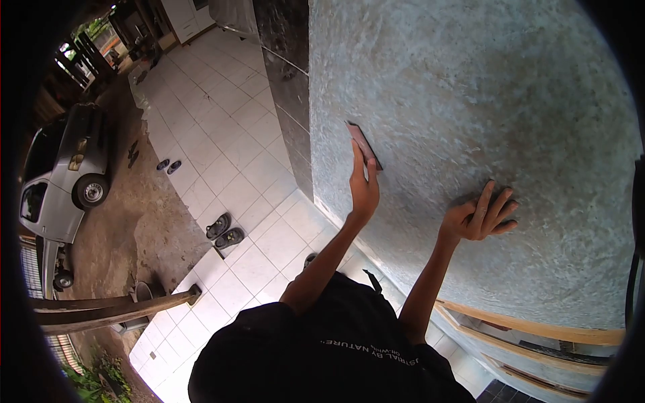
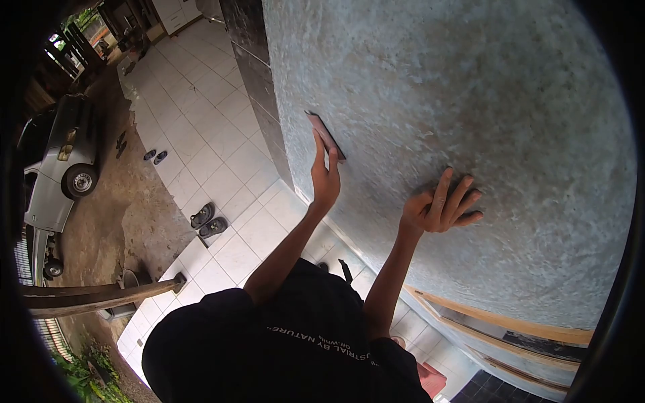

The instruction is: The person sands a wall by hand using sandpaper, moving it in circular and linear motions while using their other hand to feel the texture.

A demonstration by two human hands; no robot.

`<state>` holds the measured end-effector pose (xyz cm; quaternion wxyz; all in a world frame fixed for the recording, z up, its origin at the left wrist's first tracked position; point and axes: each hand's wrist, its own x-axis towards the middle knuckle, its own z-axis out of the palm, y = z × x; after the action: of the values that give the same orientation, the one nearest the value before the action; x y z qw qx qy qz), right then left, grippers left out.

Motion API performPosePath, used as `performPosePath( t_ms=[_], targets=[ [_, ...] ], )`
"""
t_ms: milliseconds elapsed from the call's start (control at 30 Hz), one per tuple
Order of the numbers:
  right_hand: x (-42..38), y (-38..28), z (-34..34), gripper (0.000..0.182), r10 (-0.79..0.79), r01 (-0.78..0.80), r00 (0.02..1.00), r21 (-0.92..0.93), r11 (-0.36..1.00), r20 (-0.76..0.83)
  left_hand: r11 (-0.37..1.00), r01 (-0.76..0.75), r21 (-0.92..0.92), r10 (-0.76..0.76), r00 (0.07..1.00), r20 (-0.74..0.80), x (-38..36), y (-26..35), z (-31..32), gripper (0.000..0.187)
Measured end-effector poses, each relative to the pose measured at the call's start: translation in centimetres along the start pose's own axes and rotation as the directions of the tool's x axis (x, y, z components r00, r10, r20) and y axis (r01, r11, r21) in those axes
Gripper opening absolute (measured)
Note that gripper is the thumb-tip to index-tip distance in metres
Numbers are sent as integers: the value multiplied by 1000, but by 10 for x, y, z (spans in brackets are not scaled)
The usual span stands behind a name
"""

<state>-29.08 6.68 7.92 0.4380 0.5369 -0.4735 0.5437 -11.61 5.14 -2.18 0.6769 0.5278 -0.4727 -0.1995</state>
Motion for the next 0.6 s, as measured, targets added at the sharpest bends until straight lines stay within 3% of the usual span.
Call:
performPosePath(
  t_ms=[200,267,333,400,467,600],
  targets=[
    [-2,2,-1,44,4,-4,1000,-10,1000,7,1000,-2,-20,1,996,-84,49,12,-12,58],
    [-2,2,0,45,4,-4,1000,-7,1000,-4,991,53,-127,-59,997,-46,32,23,-8,57],
    [-2,2,1,45,-22,22,1000,2,1000,-17,993,-118,12,118,993,0,7,15,1,60],
    [-2,2,1,44,-19,19,1000,2,1000,-17,997,-76,17,75,996,52,1,18,6,60],
    [-3,3,0,44,-19,19,1000,2,1000,-11,983,-185,-10,185,983,-10,17,20,5,60],
    [-4,2,-1,43,-1,1,1000,-10,1000,4,980,-198,-16,197,979,-58,66,58,-6,59]
  ],
)
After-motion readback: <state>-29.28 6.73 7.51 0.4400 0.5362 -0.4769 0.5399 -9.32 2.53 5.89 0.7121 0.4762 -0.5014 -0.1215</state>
